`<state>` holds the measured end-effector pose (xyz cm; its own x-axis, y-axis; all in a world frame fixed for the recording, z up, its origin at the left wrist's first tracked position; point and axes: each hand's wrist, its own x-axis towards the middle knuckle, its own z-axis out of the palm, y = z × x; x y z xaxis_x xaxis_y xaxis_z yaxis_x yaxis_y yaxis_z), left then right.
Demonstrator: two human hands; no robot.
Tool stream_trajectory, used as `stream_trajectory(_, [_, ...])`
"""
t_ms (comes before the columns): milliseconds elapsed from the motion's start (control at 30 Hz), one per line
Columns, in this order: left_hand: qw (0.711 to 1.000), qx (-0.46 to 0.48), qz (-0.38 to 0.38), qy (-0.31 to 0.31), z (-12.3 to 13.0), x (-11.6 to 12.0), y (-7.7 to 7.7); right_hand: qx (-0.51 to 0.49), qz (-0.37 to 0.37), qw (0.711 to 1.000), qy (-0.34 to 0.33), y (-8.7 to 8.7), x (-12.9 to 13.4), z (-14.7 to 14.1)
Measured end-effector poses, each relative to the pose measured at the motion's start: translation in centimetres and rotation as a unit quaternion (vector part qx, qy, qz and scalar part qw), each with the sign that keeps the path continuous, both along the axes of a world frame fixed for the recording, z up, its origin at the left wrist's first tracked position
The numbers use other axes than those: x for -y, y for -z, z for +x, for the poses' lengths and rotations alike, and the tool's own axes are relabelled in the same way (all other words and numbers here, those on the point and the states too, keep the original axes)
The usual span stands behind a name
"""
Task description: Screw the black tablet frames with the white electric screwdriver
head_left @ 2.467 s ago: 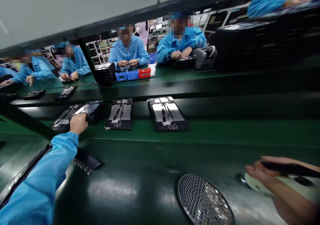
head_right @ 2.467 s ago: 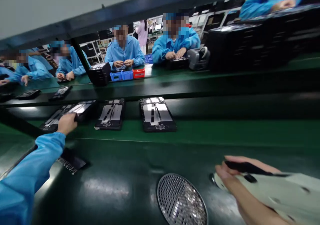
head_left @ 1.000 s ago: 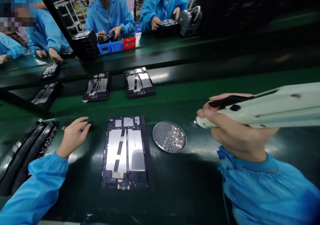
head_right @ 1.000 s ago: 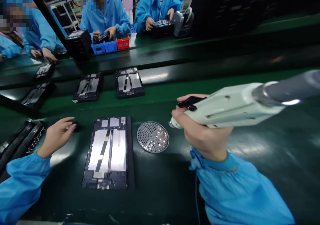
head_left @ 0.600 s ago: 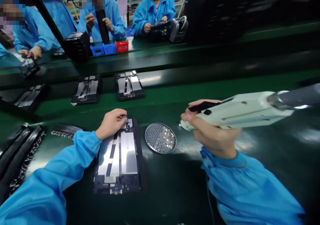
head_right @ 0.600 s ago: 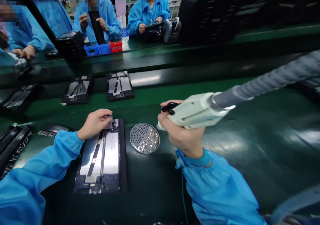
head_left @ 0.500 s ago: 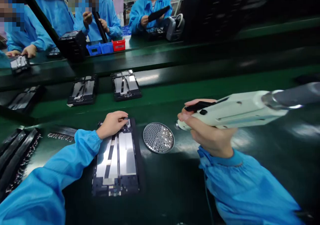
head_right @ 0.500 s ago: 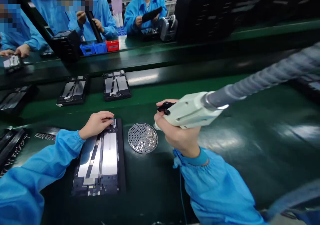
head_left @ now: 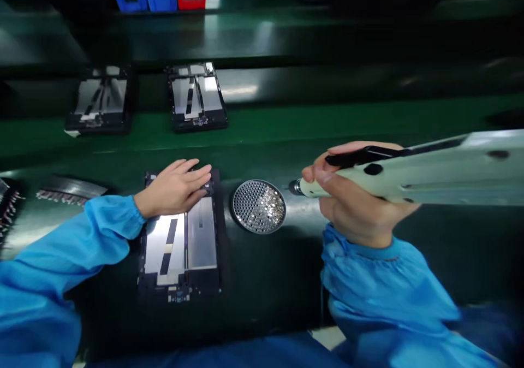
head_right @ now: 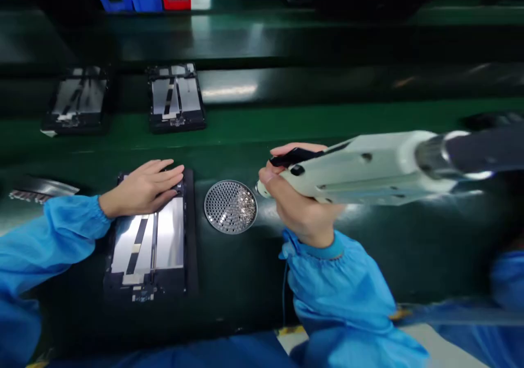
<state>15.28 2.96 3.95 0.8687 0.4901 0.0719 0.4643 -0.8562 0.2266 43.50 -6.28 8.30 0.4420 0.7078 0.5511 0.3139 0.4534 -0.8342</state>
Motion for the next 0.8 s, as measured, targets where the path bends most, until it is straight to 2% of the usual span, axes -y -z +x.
stream_trajectory(133, [0.999,-0.029,0.008,-0.014,-0.1,1.1,0.2,-0.030,0.002,0.998,-0.058,0.6,0.1,-1.2])
stream_trajectory(267, [0.996,-0.073,0.053,0.004,0.2,5.3,-0.3,-0.076,-0.023,0.988,-0.135,1.3,1.7,-2.8])
stream_trajectory(400, [0.996,-0.046,0.070,0.002,-0.2,8.5,-0.7,-0.080,-0.037,0.980,-0.180,1.9,3.1,-4.1])
stream_trajectory(600, [0.998,0.001,0.059,0.026,-0.7,7.7,-0.6,-0.069,-0.048,0.983,-0.163,2.3,3.4,-5.0])
stream_trajectory(800, [0.994,0.027,0.096,0.047,-0.4,7.4,-0.5,-0.062,-0.047,0.984,-0.163,2.3,3.2,-5.1])
